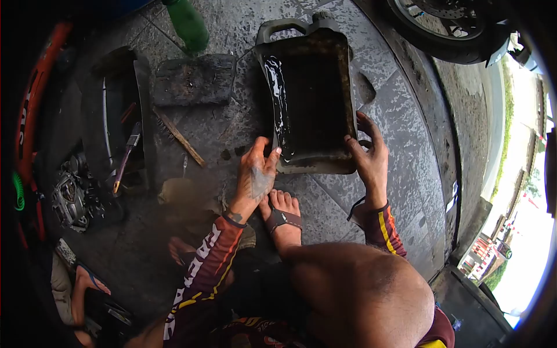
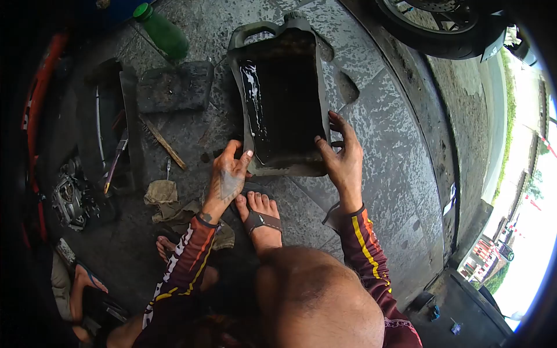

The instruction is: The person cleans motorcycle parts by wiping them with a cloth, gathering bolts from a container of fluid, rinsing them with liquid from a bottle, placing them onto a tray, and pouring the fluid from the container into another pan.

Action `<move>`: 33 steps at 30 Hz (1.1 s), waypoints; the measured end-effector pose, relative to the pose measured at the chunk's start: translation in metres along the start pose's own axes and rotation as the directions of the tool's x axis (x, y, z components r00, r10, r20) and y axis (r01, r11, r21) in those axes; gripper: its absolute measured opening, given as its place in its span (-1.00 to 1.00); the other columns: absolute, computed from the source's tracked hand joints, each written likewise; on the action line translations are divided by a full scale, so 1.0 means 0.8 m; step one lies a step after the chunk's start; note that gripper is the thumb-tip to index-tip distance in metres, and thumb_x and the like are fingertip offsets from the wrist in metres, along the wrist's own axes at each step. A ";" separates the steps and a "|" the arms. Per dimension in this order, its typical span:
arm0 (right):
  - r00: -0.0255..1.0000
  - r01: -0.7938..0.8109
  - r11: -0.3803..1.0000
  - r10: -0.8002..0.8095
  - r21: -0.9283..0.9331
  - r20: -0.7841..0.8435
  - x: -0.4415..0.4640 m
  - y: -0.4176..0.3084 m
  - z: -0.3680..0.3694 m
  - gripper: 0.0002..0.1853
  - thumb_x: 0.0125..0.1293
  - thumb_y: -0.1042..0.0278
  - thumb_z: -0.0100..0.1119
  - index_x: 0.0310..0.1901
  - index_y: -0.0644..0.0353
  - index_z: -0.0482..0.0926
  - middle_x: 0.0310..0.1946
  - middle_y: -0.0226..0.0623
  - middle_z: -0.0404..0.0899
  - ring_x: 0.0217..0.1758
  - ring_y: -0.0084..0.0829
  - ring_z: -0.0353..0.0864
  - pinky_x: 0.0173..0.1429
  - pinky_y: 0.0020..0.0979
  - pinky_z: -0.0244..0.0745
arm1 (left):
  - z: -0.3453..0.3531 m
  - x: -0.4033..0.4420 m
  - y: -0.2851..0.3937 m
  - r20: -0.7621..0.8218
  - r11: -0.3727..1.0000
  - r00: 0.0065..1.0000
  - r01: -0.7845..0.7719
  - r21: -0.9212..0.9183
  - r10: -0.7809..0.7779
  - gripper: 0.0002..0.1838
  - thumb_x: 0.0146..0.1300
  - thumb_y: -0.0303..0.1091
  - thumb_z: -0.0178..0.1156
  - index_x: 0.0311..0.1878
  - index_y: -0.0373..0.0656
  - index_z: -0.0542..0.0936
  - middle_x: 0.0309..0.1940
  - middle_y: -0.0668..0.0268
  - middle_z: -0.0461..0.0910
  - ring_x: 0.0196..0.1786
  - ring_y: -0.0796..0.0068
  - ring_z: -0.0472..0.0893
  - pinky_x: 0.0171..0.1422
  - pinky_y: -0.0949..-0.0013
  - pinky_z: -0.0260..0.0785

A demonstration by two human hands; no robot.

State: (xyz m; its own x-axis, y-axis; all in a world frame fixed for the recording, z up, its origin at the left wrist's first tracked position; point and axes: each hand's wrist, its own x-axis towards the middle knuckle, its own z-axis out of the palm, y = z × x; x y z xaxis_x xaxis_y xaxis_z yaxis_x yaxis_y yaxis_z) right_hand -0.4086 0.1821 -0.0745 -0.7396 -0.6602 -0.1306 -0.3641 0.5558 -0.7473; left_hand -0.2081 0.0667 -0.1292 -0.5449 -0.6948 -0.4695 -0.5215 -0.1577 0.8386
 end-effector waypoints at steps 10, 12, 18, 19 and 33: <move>0.958 0.219 0.940 -0.258 -0.263 -0.122 -0.009 -0.017 -0.005 -0.51 0.15 0.38 0.28 0.15 0.20 0.45 0.15 -0.13 0.44 0.26 -0.13 0.38 0.20 -0.22 0.36 | 0.011 0.002 0.000 0.001 0.998 1.000 -0.015 0.053 0.015 -0.61 0.27 -0.16 0.18 -0.07 -0.32 0.43 -0.45 0.09 0.55 -0.46 0.23 0.61 -0.36 0.21 0.42; 0.927 0.334 0.910 -0.364 -0.244 -0.088 -0.016 -0.038 -0.017 -0.60 0.17 0.52 0.19 0.09 0.22 0.51 0.01 -0.17 0.54 0.09 -0.17 0.51 0.12 -0.29 0.41 | 0.014 0.001 0.005 -0.011 0.998 1.000 -0.024 0.066 0.024 -0.62 0.25 -0.16 0.19 -0.08 -0.31 0.44 -0.35 0.02 0.56 -0.36 0.08 0.62 -0.28 0.14 0.44; 0.786 0.496 0.779 -0.215 -0.384 0.579 -0.008 -0.044 -0.001 -0.50 0.08 0.63 0.04 0.14 0.22 0.46 -0.17 -0.13 0.55 -0.15 -0.12 0.62 -0.12 -0.25 0.53 | 0.031 0.004 -0.005 -0.122 0.962 0.967 -0.199 0.187 0.224 -0.59 0.27 -0.10 0.18 -0.09 -0.31 0.43 -0.24 -0.01 0.56 -0.34 0.12 0.64 -0.23 0.17 0.46; 0.745 0.572 0.670 -0.183 -0.473 0.642 0.001 -0.028 0.005 -0.45 0.08 0.59 0.05 0.20 0.19 0.40 -0.19 -0.14 0.54 -0.22 -0.12 0.63 -0.18 -0.21 0.53 | 0.030 0.005 -0.003 -0.133 0.963 0.965 -0.202 0.180 0.227 -0.59 0.27 -0.10 0.18 -0.09 -0.31 0.43 -0.24 -0.01 0.56 -0.34 0.12 0.64 -0.23 0.17 0.46; 0.558 0.778 0.301 0.072 -0.551 0.827 0.041 0.006 0.030 -0.36 0.15 0.25 0.14 0.30 0.15 0.30 -0.12 -0.12 0.59 -0.23 -0.13 0.66 -0.20 -0.19 0.56 | 0.034 0.000 -0.002 -0.178 0.960 0.950 -0.227 0.165 0.255 -0.63 0.26 -0.18 0.19 -0.10 -0.31 0.42 -0.20 -0.04 0.55 -0.23 -0.03 0.62 -0.17 0.10 0.46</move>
State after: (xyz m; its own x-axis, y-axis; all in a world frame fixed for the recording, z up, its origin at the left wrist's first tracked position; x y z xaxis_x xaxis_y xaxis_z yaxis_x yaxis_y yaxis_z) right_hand -0.4212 0.1512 -0.0983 0.0289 -0.7458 -0.6655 -0.9972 -0.0678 0.0326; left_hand -0.2247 0.0859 -0.1381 -0.5336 -0.8257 -0.1832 -0.4854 0.1216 0.8658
